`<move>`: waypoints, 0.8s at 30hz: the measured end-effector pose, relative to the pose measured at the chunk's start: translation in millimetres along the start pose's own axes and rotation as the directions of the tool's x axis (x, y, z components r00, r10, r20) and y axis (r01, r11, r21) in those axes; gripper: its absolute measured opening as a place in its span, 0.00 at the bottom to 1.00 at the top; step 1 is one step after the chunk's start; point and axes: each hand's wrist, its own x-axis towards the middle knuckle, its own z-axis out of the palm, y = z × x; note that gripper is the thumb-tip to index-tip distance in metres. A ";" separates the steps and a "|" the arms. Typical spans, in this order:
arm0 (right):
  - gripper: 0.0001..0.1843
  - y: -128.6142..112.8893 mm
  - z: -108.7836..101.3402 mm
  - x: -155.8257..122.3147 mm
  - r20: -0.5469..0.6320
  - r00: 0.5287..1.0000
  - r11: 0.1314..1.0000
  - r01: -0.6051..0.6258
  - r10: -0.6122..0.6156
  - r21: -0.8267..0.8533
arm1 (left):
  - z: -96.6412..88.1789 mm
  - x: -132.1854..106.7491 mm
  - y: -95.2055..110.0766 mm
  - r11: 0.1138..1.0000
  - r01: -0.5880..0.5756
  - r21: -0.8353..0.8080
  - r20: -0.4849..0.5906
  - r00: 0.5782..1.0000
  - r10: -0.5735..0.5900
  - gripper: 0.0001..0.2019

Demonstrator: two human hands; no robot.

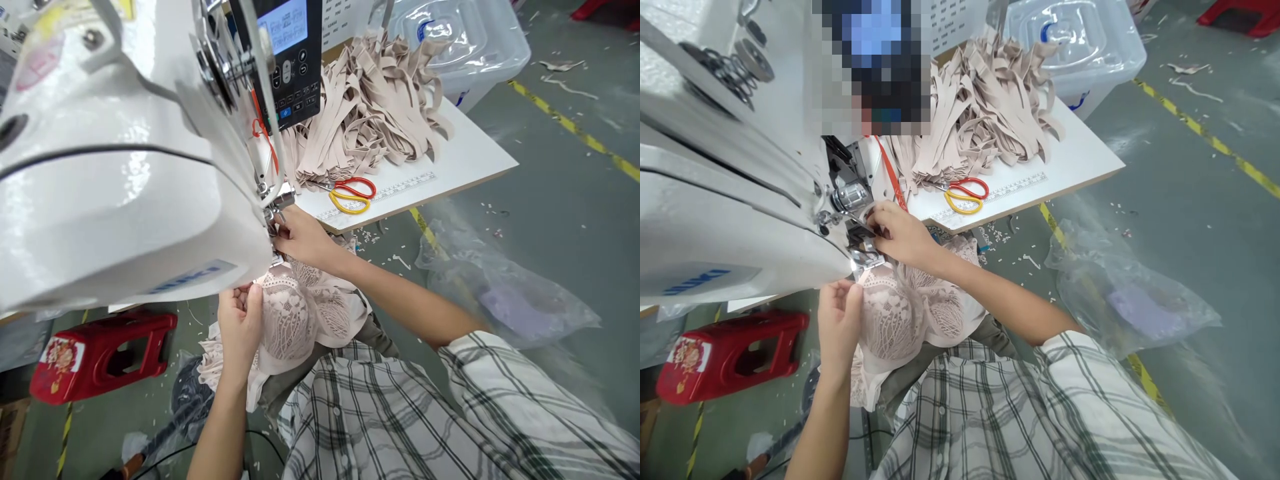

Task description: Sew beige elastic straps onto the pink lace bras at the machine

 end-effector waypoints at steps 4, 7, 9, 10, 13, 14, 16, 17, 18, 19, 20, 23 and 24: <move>0.08 -1.8 2.6 0.1 -0.020 1.000 0.998 -0.013 0.014 0.064 | -4.2 4.0 -4.4 0.997 0.035 -0.064 -0.004 0.999 -0.035 0.11; 0.07 -6.9 2.4 -2.4 -0.033 0.998 0.991 -0.050 0.054 0.125 | -9.1 2.0 -5.8 0.977 0.175 -0.124 0.155 0.976 -0.156 0.16; 0.02 -13.1 -3.7 -6.7 -0.014 0.997 0.981 -0.070 0.074 0.181 | -4.9 -8.3 -6.9 0.908 0.368 -0.199 0.440 0.862 -0.253 0.21; 0.02 -16.9 -9.2 -9.7 0.014 0.997 0.974 -0.079 0.078 0.212 | 1.5 -16.5 -8.3 0.844 0.480 -0.237 0.588 0.763 -0.269 0.24; 0.07 -26.8 -30.3 -21.6 0.176 0.979 0.936 -0.158 0.106 0.316 | 37.1 -46.1 -18.4 0.645 0.699 -0.310 0.831 0.528 -0.173 0.31; 0.07 -27.8 -36.4 -26.6 0.237 0.962 0.910 -0.213 0.133 0.355 | 51.3 -54.8 -23.9 0.638 0.704 -0.313 0.852 0.504 -0.139 0.34; 0.06 -22.4 -43.5 -38.4 0.341 0.912 0.812 -0.372 0.229 0.450 | 74.6 -65.7 -37.3 0.696 0.659 -0.284 0.868 0.486 -0.106 0.39; 0.07 -15.2 -44.4 -45.5 0.372 0.879 0.727 -0.463 0.300 0.507 | 81.1 -67.1 -44.8 0.739 0.624 -0.253 0.871 0.479 -0.106 0.40; 0.08 -5.2 -44.2 -53.2 0.383 0.839 0.617 -0.544 0.386 0.570 | 82.7 -65.7 -52.8 0.776 0.591 -0.220 0.872 0.475 -0.114 0.38; 0.09 7.2 -43.8 -61.6 0.371 0.794 0.495 -0.595 0.481 0.633 | 79.3 -62.0 -61.0 0.804 0.563 -0.190 0.871 0.474 -0.126 0.35; 0.10 20.9 -44.2 -70.5 0.339 0.747 0.387 -0.610 0.572 0.691 | 70.8 -56.7 -69.3 0.830 0.534 -0.160 0.865 0.481 -0.143 0.30; 0.12 60.8 -56.8 -96.8 0.118 0.648 0.300 -0.496 0.752 0.815 | 24.7 -37.9 -93.4 0.897 0.437 -0.068 0.793 0.569 -0.217 0.19; 0.12 71.4 -65.8 -104.1 0.023 0.631 0.332 -0.438 0.776 0.836 | 7.3 -32.7 -100.4 0.910 0.414 -0.035 0.757 0.606 -0.246 0.18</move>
